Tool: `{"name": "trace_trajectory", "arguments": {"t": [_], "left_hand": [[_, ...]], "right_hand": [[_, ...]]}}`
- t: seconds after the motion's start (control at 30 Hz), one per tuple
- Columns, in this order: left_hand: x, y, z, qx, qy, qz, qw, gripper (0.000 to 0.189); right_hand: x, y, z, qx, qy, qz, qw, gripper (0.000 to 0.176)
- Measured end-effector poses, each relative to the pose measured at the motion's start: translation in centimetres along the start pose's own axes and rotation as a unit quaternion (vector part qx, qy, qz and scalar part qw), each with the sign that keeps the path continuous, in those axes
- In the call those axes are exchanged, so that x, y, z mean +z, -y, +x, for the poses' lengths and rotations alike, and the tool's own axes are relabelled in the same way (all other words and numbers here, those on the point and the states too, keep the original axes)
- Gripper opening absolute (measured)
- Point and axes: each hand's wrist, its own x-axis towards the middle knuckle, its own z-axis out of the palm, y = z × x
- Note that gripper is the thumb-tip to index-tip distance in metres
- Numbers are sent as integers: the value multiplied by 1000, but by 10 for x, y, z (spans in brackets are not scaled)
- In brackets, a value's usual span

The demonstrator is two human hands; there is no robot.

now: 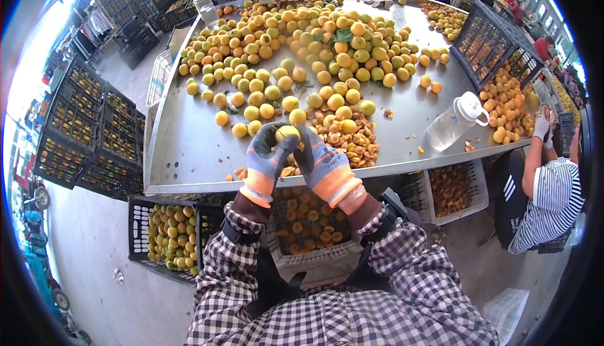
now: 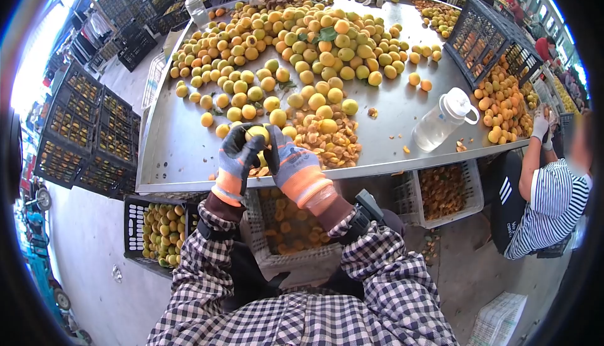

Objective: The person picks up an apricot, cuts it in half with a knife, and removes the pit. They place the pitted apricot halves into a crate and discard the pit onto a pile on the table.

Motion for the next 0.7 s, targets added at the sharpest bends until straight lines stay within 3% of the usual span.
{"name": "trace_trajectory", "arguments": {"t": [0.03,0.13,0.27,0.33,0.4,0.43,0.7], "left_hand": [[1,6,-1,-6,9,25,1000,32],[3,11,-2,20,19,26,999,33],[2,7,-2,27,4,43,999,35],[4,-6,-5,-47,-17,20,999,34],[4,-5,-6,-15,-4,13,1000,34],[4,-4,-7,17,8,8,1000,35],[1,-7,-20,25,22,-20,999,39]], "right_hand": [[0,-3,0,-13,-51,16,999,48],[1,-10,3,-72,-55,113,989,59],[2,-12,5,-56,12,128,990,57],[1,-7,4,-61,-4,182,981,59],[-2,-4,4,-67,-39,285,955,63],[-3,-4,4,-67,-39,284,956,63],[-9,0,-1,-35,22,341,939,62]]}}
